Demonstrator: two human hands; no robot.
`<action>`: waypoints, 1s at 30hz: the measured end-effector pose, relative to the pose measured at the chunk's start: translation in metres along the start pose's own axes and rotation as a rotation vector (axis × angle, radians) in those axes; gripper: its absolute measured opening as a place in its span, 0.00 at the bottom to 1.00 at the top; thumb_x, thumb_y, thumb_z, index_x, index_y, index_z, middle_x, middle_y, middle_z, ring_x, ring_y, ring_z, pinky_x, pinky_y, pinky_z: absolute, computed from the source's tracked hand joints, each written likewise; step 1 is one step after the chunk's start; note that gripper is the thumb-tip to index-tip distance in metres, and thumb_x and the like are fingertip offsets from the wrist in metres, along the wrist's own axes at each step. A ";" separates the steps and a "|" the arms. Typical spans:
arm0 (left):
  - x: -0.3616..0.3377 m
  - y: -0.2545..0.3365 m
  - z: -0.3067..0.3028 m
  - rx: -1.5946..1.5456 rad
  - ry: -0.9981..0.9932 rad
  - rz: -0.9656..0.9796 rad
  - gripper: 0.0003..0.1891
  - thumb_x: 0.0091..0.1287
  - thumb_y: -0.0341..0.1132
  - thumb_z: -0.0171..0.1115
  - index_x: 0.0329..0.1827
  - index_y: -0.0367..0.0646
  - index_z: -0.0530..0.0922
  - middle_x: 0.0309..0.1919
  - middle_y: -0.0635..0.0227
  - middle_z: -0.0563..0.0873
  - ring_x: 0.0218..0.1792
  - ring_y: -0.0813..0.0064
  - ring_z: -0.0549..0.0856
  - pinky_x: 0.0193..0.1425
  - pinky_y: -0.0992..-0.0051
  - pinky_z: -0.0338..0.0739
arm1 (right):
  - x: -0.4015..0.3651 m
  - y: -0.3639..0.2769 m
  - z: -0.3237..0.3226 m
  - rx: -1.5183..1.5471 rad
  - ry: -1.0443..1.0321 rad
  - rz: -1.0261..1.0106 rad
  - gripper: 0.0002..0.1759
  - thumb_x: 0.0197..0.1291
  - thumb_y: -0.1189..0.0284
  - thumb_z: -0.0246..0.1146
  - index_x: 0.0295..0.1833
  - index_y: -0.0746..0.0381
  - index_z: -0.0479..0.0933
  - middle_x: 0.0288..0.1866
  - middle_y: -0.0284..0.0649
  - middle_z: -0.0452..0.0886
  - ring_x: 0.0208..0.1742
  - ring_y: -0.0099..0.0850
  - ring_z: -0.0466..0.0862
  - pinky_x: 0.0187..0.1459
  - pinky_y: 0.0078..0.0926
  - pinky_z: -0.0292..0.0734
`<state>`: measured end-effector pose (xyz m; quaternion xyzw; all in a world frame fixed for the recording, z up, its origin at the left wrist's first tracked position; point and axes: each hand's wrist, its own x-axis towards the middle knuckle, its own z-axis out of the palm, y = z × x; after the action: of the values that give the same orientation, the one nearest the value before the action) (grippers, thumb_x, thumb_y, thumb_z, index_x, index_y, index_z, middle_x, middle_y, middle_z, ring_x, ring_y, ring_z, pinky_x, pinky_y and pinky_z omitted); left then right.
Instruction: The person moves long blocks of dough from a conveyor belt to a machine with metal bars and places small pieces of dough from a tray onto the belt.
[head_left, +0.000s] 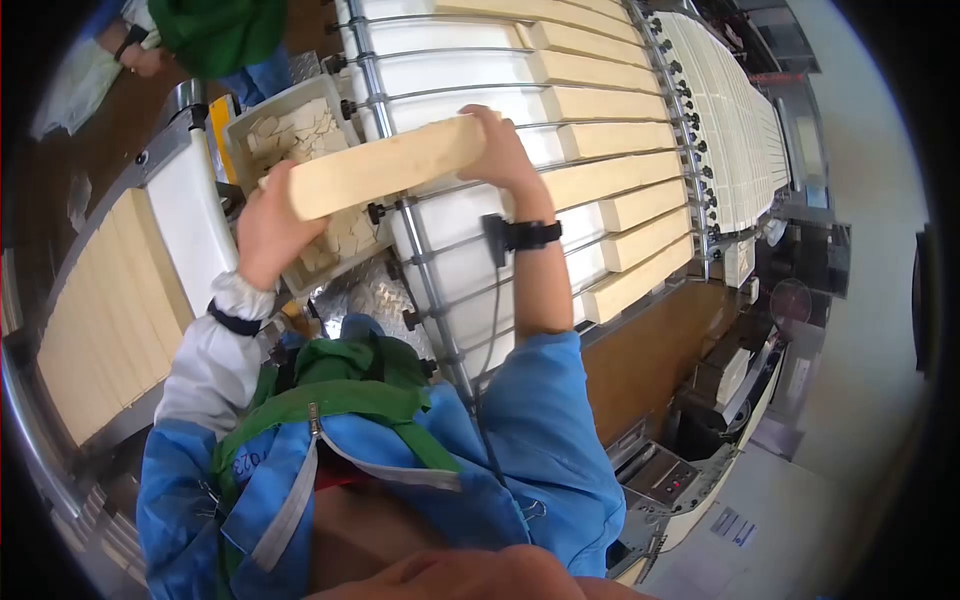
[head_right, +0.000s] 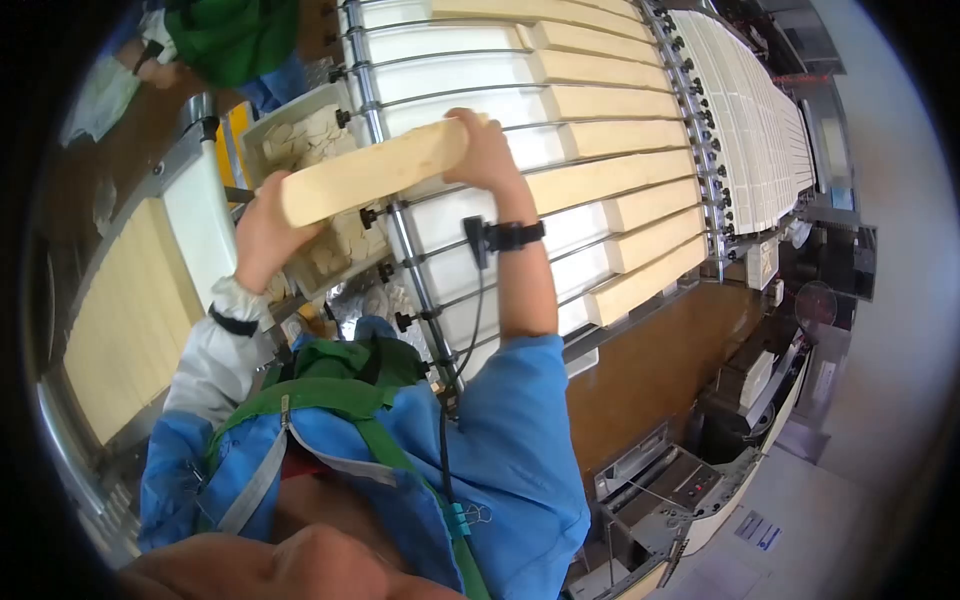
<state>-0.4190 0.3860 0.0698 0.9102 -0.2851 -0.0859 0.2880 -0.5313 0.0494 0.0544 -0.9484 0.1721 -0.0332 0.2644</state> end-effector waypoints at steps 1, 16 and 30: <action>0.008 0.019 0.007 0.028 -0.028 0.008 0.38 0.51 0.47 0.77 0.65 0.48 0.72 0.44 0.51 0.88 0.47 0.47 0.86 0.52 0.57 0.82 | -0.002 0.022 -0.011 0.153 -0.058 0.110 0.55 0.31 0.69 0.80 0.72 0.48 0.66 0.53 0.59 0.79 0.58 0.54 0.80 0.58 0.44 0.79; 0.063 0.080 0.143 -0.485 -0.101 -0.096 0.32 0.65 0.40 0.69 0.71 0.42 0.68 0.28 0.58 0.87 0.30 0.67 0.87 0.36 0.67 0.80 | -0.041 0.014 0.064 0.028 0.358 -0.195 0.36 0.63 0.52 0.66 0.68 0.66 0.72 0.71 0.59 0.69 0.74 0.58 0.64 0.73 0.64 0.52; -0.056 -0.011 0.023 -0.791 0.402 -0.164 0.30 0.65 0.27 0.69 0.68 0.42 0.66 0.43 0.66 0.78 0.39 0.77 0.80 0.45 0.75 0.79 | -0.038 -0.109 0.098 -0.121 0.436 -0.209 0.34 0.61 0.62 0.66 0.69 0.67 0.70 0.72 0.65 0.63 0.75 0.64 0.60 0.74 0.64 0.51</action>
<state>-0.4676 0.4138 0.0442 0.7484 -0.0957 -0.0325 0.6555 -0.5187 0.1976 0.0272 -0.9455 0.1277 -0.2538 0.1590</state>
